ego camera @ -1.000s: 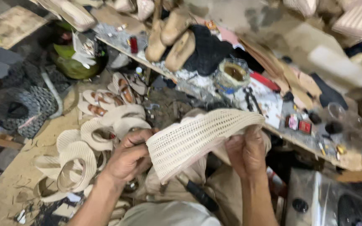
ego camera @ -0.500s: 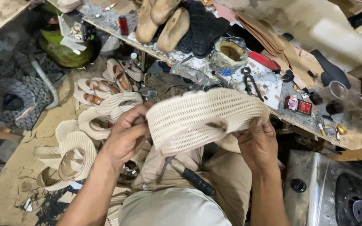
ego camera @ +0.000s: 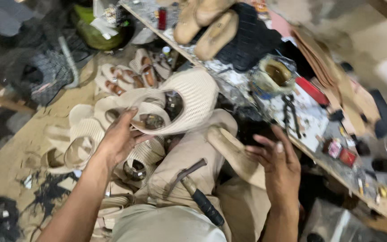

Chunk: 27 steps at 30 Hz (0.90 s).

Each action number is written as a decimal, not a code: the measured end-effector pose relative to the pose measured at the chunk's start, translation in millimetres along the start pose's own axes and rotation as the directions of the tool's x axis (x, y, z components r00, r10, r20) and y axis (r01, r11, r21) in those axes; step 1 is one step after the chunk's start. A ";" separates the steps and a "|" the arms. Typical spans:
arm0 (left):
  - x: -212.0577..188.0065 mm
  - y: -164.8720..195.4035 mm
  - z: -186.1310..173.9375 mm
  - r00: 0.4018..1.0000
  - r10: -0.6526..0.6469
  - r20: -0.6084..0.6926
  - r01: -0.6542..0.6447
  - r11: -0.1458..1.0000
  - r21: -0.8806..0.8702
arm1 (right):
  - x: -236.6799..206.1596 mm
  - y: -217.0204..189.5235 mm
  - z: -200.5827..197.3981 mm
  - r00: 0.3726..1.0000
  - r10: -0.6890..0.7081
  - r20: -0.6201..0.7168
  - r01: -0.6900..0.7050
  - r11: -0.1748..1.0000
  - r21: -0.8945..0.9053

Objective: The person sits on the floor and pulls a woven fabric shoe upper over a wooden last, pressing and smoothing it into shape. They trim excess material with scissors, tap the shoe with a hammer, and set the finished shoe aside with a pile of completed shoes.

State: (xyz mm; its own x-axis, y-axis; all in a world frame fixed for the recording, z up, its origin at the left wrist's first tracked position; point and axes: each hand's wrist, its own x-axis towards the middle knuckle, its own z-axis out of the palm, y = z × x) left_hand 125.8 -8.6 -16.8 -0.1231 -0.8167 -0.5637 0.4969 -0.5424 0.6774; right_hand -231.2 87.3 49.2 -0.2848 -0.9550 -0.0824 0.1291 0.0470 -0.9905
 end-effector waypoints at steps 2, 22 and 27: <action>19.2 -13.2 -24.8 0.993 -0.037 -0.110 0.042 0.998 0.043 | 13.7 6.4 0.2 0.999 0.017 -0.044 -0.020 0.997 -0.078; 199.3 -18.7 12.5 0.937 -0.192 -0.291 0.259 0.942 0.211 | 130.8 179.0 -25.8 0.965 0.244 0.093 -0.206 0.931 -0.302; 196.8 -17.7 -19.5 0.986 -0.026 -0.164 0.110 0.841 0.530 | 170.3 196.0 24.1 0.935 0.332 0.124 -0.240 0.851 -0.468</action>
State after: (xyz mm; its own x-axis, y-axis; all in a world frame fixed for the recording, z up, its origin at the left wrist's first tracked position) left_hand 109.5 -155.9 -149.0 0.0068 -0.7589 -0.6511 -0.0509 -0.6506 0.7577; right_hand -231.4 -73.2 -156.3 -0.1055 -0.9139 -0.3920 -0.2662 0.4058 -0.8743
